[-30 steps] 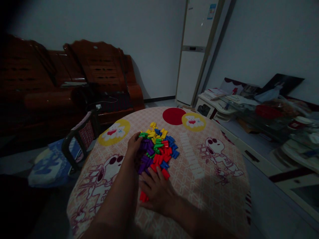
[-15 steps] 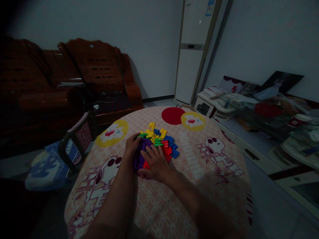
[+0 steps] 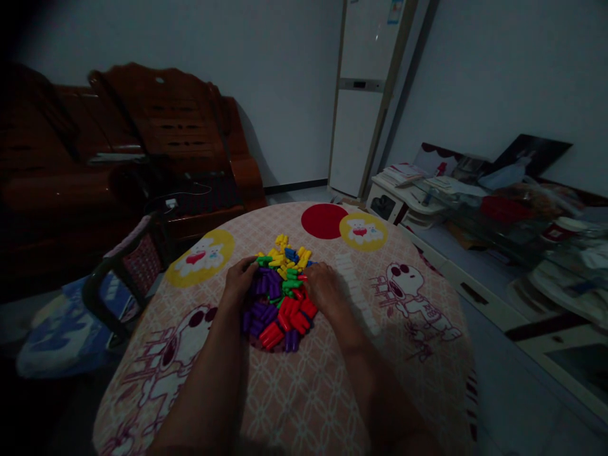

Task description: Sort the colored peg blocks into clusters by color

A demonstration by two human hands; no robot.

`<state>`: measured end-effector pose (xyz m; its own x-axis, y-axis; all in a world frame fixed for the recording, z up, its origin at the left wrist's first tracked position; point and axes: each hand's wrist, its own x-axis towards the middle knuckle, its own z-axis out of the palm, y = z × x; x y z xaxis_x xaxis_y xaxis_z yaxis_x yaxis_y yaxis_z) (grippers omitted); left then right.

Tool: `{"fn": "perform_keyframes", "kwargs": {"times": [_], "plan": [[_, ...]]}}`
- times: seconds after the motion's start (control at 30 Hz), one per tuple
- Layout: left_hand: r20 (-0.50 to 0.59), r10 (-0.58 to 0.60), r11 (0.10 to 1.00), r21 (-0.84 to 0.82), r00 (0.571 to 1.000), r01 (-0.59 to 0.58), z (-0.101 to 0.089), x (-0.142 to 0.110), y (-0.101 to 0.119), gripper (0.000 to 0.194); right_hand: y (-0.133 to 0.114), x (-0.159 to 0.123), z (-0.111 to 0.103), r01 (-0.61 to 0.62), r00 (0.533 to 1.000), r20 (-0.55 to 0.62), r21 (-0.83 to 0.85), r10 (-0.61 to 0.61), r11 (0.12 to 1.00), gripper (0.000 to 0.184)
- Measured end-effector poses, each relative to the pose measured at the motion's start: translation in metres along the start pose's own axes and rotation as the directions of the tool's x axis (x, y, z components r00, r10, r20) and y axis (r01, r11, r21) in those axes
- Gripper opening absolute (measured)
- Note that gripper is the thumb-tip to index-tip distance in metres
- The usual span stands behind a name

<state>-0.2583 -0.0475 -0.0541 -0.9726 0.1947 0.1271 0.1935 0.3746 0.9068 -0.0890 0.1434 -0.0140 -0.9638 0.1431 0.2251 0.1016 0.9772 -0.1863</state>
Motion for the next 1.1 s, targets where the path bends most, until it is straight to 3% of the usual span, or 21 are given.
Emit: {"fn": "perform_keyframes", "kwargs": {"times": [0.23,0.33,0.43,0.6,0.7,0.8,0.9,1.1], "plan": [[0.027,0.010,1.000,0.011,1.000,-0.010,-0.003,0.002,-0.003,0.037,-0.013,-0.006,-0.020,0.020,1.000,-0.015,-0.041,-0.020,0.999,0.015],[0.026,0.008,1.000,0.002,1.000,-0.008,-0.003,0.000,0.000,0.035,-0.002,-0.008,-0.033,-0.024,0.998,-0.049,0.139,0.031,0.990,0.010],[0.016,0.001,1.000,0.015,1.000,-0.001,-0.003,-0.001,0.003,0.034,0.022,-0.006,-0.039,-0.113,0.971,-0.143,0.435,0.192,0.893,0.004],[0.006,0.017,0.999,0.052,1.000,-0.017,-0.003,0.001,0.001,0.034,0.068,-0.001,-0.016,-0.200,0.814,-0.245,0.732,0.526,0.651,0.017],[0.007,0.021,0.999,0.048,1.000,-0.022,-0.002,0.002,-0.003,0.036,0.086,0.002,0.003,-0.240,0.743,-0.269,0.747,0.613,0.620,0.018],[0.002,0.019,0.998,0.056,1.000,-0.019,-0.001,0.002,-0.004,0.037,0.097,0.005,0.014,-0.308,0.719,-0.274,0.698,0.638,0.647,0.015],[-0.001,0.017,0.998,0.060,1.000,-0.017,-0.002,0.001,-0.001,0.036,0.103,0.007,0.017,-0.334,0.725,-0.268,0.669,0.634,0.664,0.014],[0.017,0.030,0.996,0.081,0.999,-0.031,-0.003,-0.001,0.002,0.037,0.107,0.009,0.018,-0.351,0.694,-0.243,0.708,0.678,0.613,0.018]]}}
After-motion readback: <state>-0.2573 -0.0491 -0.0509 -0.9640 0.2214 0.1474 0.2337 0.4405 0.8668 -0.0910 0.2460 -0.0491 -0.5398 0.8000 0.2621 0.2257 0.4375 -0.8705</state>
